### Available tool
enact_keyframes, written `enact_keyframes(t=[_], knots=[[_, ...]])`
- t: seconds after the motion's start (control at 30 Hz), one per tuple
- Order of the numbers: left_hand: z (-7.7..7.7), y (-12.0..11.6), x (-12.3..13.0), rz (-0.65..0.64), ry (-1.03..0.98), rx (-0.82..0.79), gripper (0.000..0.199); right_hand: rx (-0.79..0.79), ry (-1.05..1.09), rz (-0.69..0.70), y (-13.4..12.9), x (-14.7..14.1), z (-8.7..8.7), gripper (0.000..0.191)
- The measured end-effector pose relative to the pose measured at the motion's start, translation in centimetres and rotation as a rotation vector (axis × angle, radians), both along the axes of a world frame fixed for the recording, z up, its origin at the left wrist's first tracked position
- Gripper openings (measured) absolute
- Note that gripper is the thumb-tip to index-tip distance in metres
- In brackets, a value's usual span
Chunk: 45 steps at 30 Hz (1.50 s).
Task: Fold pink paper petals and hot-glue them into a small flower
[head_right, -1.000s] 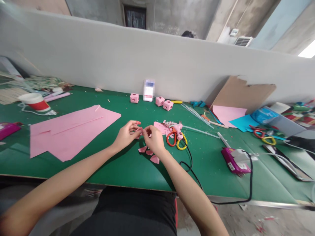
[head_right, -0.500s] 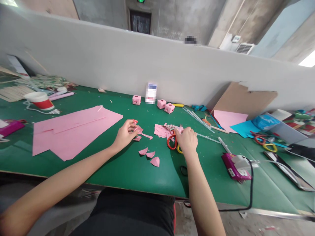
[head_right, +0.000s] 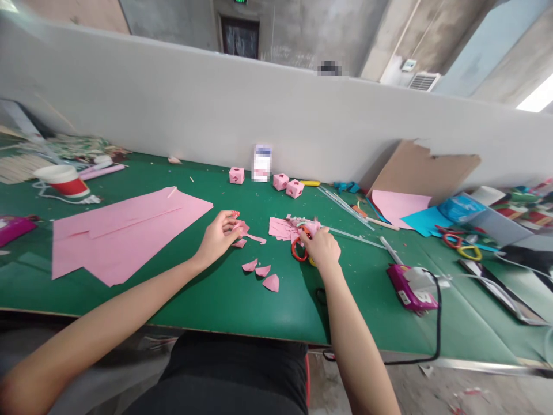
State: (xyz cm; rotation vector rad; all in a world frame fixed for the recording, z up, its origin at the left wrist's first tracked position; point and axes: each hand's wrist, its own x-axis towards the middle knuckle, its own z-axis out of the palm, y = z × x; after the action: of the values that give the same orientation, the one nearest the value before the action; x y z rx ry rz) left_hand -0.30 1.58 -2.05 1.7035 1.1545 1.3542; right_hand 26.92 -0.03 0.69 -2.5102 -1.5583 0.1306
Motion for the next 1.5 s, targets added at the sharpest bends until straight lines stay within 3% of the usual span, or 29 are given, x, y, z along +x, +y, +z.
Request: enact_keyframes(t=[0.2, 0.47, 0.73, 0.87, 1.1, 1.5], knots=[[-0.1, 0.2, -0.1, 0.005, -0.013, -0.012, 0.033, 0.189, 0.081, -0.063, -0.3, -0.6, 0.9, 0.064], [-0.1, 0.3, -0.2, 0.021, -0.032, -0.018, 0.032, 0.430, 0.263, 0.122, -0.6, -1.3, 1.3, 0.044], [0.1, 0.5, -0.3, 0.042, -0.053, -0.024, 0.031, 0.455, 0.548, 0.134, 0.0, -1.1, 0.3, 0.041], [0.4, 0.3, -0.2, 0.046, -0.047, -0.045, 0.032, 0.486, 0.517, 0.162, -0.4, -2.3, 0.2, 0.046], [0.5, 0.2, -0.3, 0.067, -0.042, -0.061, 0.034, 0.608, 0.462, 0.234, -1.5, -5.5, 0.3, 0.039], [0.1, 0.5, -0.6, 0.102, 0.001, 0.020, 0.037, 0.564, 0.241, 0.368, -1.4, -5.7, -1.1, 0.026]])
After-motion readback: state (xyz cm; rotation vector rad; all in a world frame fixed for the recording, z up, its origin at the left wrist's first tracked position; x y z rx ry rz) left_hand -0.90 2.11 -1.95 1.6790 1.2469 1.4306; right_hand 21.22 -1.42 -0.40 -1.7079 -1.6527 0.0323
